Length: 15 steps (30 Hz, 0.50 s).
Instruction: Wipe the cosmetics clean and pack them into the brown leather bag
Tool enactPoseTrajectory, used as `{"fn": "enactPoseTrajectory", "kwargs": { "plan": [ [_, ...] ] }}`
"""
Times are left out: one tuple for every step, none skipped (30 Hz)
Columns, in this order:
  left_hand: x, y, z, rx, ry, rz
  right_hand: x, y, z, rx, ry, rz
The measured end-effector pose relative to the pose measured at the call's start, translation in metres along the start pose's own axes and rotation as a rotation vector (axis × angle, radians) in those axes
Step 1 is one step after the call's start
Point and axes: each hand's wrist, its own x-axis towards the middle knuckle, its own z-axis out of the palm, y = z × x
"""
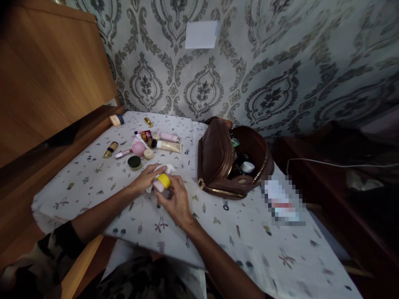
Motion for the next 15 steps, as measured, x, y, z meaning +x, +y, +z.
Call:
{"fn": "enactPoseTrajectory", "kwargs": {
  "plan": [
    [0.000,0.000,0.001,-0.050,0.014,-0.023,0.001,0.000,-0.001,0.006,0.003,-0.002],
    [-0.001,0.001,0.002,-0.088,0.029,-0.047,0.002,0.000,-0.003,0.006,0.005,-0.003],
    [-0.002,0.002,0.003,-0.116,0.037,-0.077,0.003,0.001,-0.005,-0.001,0.012,-0.003],
    [-0.004,0.004,0.004,-0.138,0.028,-0.115,0.003,0.003,-0.007,-0.014,0.023,-0.004],
    [-0.005,0.005,0.006,-0.157,-0.001,-0.157,0.004,0.005,-0.009,-0.029,0.036,-0.007],
    [-0.007,0.007,0.006,-0.171,-0.044,-0.196,0.004,0.006,-0.011,-0.042,0.048,-0.012],
    [-0.008,0.008,0.007,-0.182,-0.089,-0.224,0.004,0.008,-0.012,-0.053,0.056,-0.018],
    [-0.009,0.008,0.008,-0.188,-0.122,-0.238,0.003,0.010,-0.012,-0.066,0.062,-0.025],
    [-0.009,0.008,0.008,-0.188,-0.136,-0.234,0.003,0.011,-0.012,-0.082,0.065,-0.031],
    [-0.010,0.007,0.008,-0.180,-0.132,-0.214,0.003,0.013,-0.011,-0.101,0.065,-0.039],
    [-0.010,0.006,0.008,-0.162,-0.113,-0.182,0.003,0.013,-0.010,-0.123,0.064,-0.051],
    [-0.009,0.005,0.008,-0.138,-0.086,-0.142,0.003,0.014,-0.008,-0.149,0.061,-0.068],
    [-0.009,0.004,0.008,-0.113,-0.060,-0.097,0.004,0.014,-0.007,-0.176,0.057,-0.088],
    [-0.009,0.003,0.009,-0.090,-0.040,-0.053,0.004,0.013,-0.005,-0.203,0.054,-0.107],
    [-0.009,0.002,0.009,-0.073,-0.027,-0.018,0.004,0.013,-0.005,-0.227,0.052,-0.123]
  ]
}}
